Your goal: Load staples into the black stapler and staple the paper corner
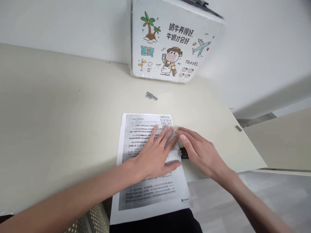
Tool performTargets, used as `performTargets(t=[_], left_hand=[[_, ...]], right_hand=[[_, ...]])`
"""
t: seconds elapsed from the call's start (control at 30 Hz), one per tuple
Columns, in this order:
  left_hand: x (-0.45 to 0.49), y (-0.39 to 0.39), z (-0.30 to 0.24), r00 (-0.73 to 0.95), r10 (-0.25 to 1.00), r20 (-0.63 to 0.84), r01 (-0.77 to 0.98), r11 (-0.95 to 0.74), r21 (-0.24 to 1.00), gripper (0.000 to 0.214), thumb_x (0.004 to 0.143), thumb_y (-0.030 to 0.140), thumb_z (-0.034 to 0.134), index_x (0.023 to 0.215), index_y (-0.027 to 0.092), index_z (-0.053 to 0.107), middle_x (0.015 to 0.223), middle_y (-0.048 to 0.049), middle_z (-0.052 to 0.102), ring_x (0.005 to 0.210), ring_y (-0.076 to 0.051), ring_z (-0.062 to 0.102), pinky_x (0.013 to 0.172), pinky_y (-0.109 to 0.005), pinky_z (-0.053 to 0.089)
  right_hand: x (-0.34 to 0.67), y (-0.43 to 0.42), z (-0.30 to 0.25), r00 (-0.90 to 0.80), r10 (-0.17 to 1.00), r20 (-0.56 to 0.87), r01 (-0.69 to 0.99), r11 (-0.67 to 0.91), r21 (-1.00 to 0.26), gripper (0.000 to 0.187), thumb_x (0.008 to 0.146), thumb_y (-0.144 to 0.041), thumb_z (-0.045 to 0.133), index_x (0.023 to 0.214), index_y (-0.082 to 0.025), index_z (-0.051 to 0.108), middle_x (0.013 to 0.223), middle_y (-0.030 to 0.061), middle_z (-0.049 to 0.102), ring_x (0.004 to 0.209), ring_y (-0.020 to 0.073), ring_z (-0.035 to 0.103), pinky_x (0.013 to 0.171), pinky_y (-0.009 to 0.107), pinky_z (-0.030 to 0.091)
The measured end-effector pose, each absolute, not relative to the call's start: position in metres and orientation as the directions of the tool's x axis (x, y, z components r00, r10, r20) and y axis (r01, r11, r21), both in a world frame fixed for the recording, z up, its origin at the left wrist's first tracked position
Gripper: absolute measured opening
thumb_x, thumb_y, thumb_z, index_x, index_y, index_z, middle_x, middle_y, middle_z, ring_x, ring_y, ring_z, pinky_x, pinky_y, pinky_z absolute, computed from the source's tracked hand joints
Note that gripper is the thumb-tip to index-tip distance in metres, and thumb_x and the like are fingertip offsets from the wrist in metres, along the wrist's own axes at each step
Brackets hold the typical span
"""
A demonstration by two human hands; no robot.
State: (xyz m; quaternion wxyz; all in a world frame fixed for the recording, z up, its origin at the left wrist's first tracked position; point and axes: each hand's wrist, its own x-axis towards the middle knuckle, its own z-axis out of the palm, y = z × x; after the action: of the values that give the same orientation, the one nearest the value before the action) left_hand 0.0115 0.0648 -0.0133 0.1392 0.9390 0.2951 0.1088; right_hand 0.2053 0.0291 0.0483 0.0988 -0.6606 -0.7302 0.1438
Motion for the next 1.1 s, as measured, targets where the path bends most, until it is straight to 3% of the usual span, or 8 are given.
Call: performTargets(t=[0.3,0.83,0.97,1.1], left_hand=[[0.012,0.064,-0.011,0.808,0.581,0.1,0.526,-0.787,0.322,0.085,0.104,0.071,0.038,0.166,0.013,0.03,0.177,-0.015,0.014,0.164,-0.034,-0.002,0.132,-0.06,-0.006],[0.01,0.063,-0.012,0.808,0.573,0.138,0.509,-0.797,0.327,0.087,0.104,0.07,0.039,0.17,0.016,0.02,0.177,-0.0129,0.016,0.164,-0.034,-0.004,0.133,-0.059,-0.005],[0.009,0.062,-0.011,0.814,0.567,0.127,0.515,-0.805,0.296,0.086,0.105,0.069,0.034,0.167,0.011,0.026,0.176,-0.0173,0.015,0.164,-0.034,-0.004,0.132,-0.06,-0.006],[0.008,0.061,-0.009,0.81,0.573,0.124,0.526,-0.804,0.277,0.084,0.105,0.07,0.033,0.164,0.009,0.035,0.175,-0.0181,0.021,0.165,-0.034,-0.003,0.133,-0.059,-0.005]], right_hand=[[0.204,0.029,0.042,-0.108,0.993,-0.042,0.964,0.094,-0.248,0.054,0.112,-0.048,0.023,0.143,-0.03,0.063,0.155,0.007,0.06,0.142,0.0316,0.057,0.107,0.058,0.055],[0.202,0.029,0.037,-0.205,0.979,0.018,0.968,0.205,-0.147,0.049,0.111,-0.039,0.027,0.145,-0.027,0.061,0.157,0.0081,0.058,0.144,0.0323,0.056,0.106,0.055,0.058],[0.202,0.029,0.033,-0.247,0.968,0.041,0.957,0.25,-0.145,0.048,0.111,-0.035,0.029,0.145,-0.025,0.06,0.16,0.0092,0.054,0.148,0.0323,0.051,0.114,0.057,0.052],[0.199,0.028,0.027,-0.243,0.965,0.1,0.959,0.254,-0.127,0.047,0.108,-0.034,0.036,0.149,-0.023,0.056,0.172,0.0103,0.037,0.157,0.037,0.037,0.123,0.064,0.039]])
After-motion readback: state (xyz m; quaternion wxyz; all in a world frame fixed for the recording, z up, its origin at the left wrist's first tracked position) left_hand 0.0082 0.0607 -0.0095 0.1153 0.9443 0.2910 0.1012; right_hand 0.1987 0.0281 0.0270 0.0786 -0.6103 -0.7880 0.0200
